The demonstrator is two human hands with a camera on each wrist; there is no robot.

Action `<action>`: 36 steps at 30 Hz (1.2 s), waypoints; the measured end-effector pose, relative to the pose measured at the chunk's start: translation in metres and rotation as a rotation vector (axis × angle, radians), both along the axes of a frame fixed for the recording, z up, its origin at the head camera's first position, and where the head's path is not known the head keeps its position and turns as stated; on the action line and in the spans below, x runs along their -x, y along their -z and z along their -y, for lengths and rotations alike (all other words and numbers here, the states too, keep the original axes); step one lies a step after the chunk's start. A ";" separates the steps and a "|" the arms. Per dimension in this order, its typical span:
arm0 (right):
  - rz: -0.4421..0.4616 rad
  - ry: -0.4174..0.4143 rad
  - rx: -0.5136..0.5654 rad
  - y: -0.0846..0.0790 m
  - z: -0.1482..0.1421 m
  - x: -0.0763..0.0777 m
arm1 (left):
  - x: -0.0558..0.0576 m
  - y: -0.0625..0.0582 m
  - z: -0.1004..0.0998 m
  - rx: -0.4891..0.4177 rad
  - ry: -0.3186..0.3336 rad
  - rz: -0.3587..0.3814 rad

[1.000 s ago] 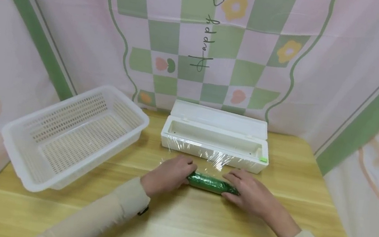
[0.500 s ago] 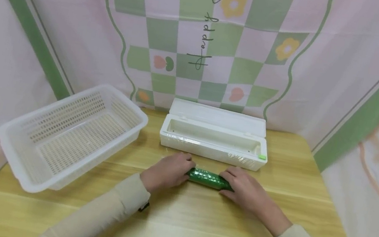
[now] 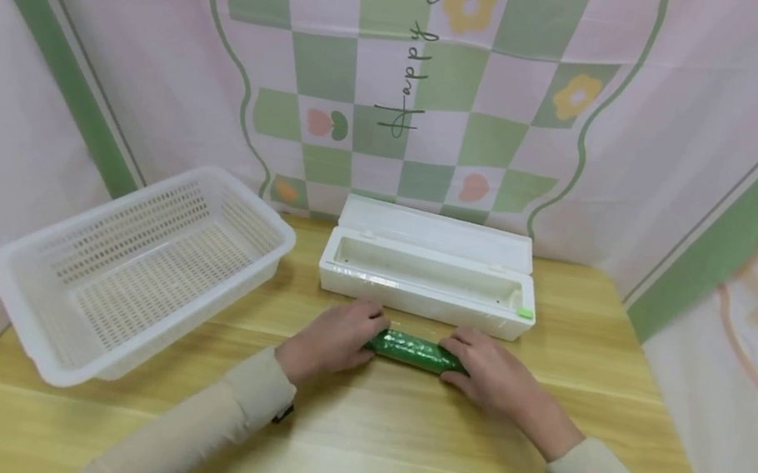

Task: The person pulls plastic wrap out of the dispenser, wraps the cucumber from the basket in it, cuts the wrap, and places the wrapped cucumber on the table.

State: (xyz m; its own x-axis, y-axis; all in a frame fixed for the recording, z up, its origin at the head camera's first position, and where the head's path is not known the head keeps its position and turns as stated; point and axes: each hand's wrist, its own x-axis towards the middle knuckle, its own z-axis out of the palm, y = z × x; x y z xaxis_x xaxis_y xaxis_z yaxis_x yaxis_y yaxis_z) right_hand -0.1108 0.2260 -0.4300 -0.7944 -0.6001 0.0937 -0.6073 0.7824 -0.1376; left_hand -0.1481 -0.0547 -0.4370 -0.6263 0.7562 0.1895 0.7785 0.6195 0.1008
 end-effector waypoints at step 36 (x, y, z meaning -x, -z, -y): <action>-0.097 0.049 0.013 0.008 0.009 0.012 | 0.012 -0.002 -0.015 0.009 -0.035 -0.006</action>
